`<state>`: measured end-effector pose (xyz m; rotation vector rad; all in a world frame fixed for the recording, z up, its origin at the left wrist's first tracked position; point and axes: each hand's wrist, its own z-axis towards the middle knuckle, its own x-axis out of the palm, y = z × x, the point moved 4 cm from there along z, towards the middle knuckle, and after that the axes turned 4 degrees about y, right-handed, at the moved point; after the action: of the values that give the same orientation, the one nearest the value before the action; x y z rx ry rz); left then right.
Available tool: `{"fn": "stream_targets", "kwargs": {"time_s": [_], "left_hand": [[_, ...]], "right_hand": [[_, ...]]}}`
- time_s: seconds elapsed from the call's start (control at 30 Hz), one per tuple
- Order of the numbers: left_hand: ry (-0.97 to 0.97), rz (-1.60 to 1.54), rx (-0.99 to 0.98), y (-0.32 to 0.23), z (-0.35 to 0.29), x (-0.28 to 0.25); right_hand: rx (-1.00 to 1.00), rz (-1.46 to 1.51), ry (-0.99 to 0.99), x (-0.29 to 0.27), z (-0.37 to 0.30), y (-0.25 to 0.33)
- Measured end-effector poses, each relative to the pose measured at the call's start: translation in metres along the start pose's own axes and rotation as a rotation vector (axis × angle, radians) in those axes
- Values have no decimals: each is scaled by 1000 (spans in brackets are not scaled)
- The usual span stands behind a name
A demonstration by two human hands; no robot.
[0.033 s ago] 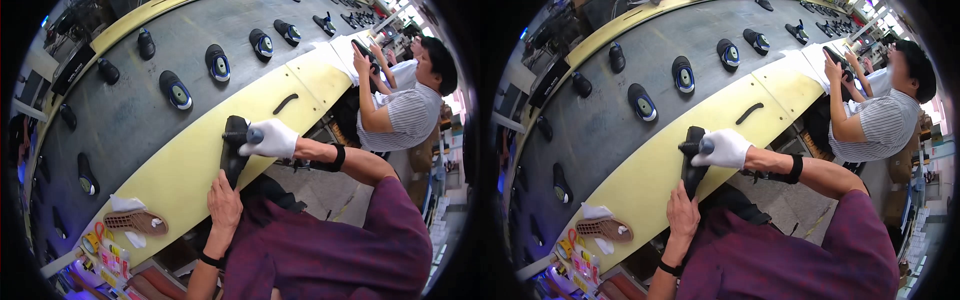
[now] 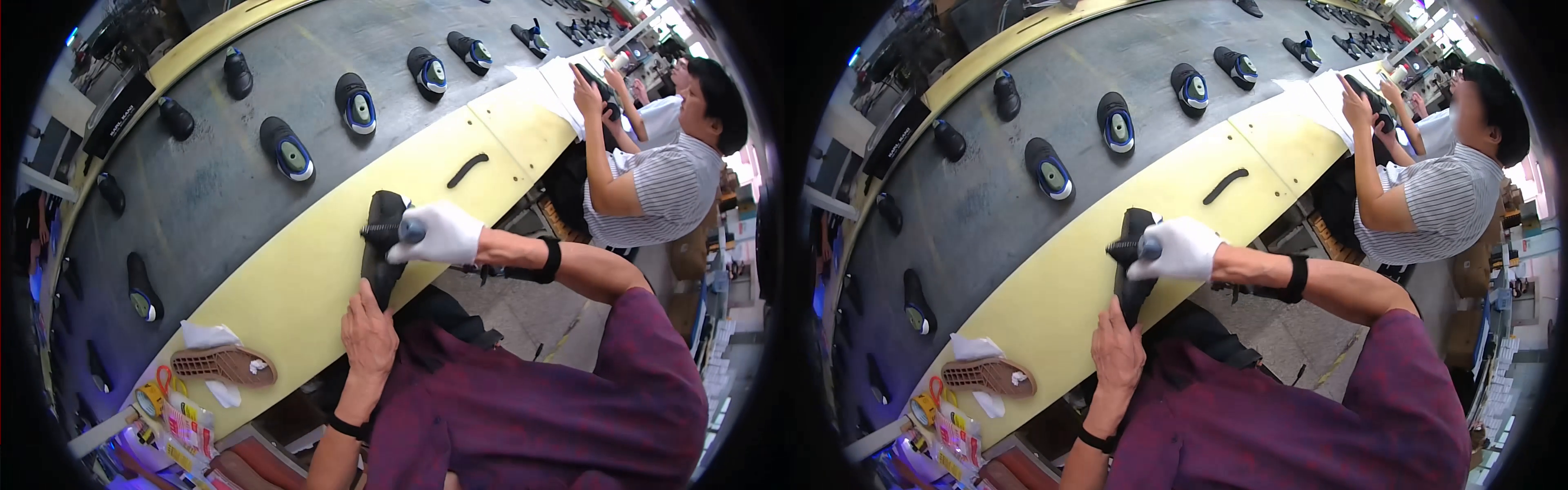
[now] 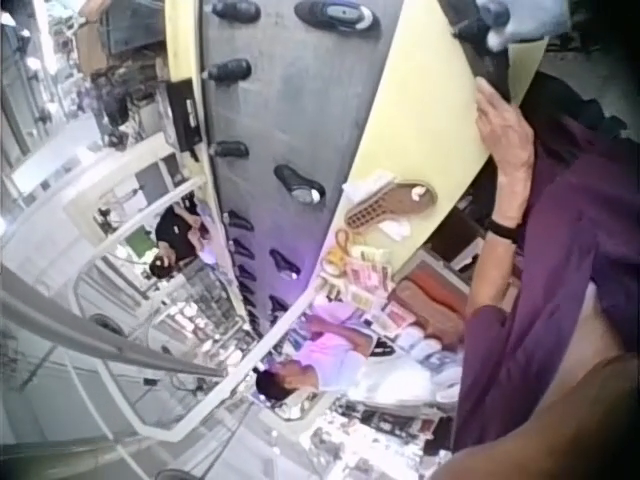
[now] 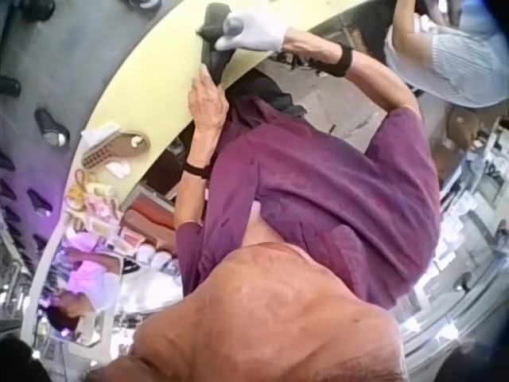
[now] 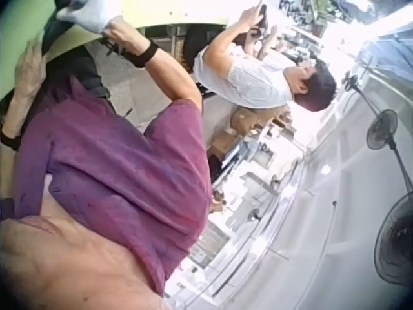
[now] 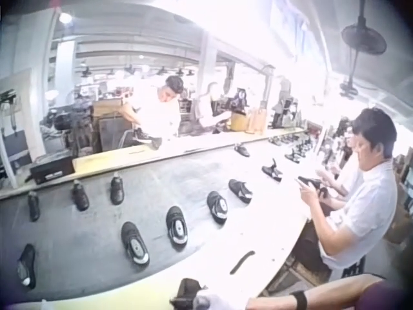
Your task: The recorder is assembling and inspecting shoe components on an industrial conveyor belt line.
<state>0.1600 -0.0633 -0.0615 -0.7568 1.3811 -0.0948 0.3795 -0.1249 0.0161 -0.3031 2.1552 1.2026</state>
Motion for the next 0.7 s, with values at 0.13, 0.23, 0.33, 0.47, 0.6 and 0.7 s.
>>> {"fn": "stream_targets", "kwargs": {"time_s": [0.13,0.23,0.33,0.47,0.6,0.7], "left_hand": [[-35,0,17,-1,4,2],[-41,21,28,-2,3,5],[-27,46,31,-2,0,6],[-8,51,22,1,-2,9],[36,84,5,-4,-3,14],[37,60,-17,-5,-3,12]], "right_hand": [[79,-81,34,12,4,-4],[64,-75,-6,14,-1,-10],[66,1,-31,13,-7,-21],[96,53,-128,-8,-13,-35],[31,-6,-89,-11,-16,-26],[10,-123,51,11,-12,-10]]}}
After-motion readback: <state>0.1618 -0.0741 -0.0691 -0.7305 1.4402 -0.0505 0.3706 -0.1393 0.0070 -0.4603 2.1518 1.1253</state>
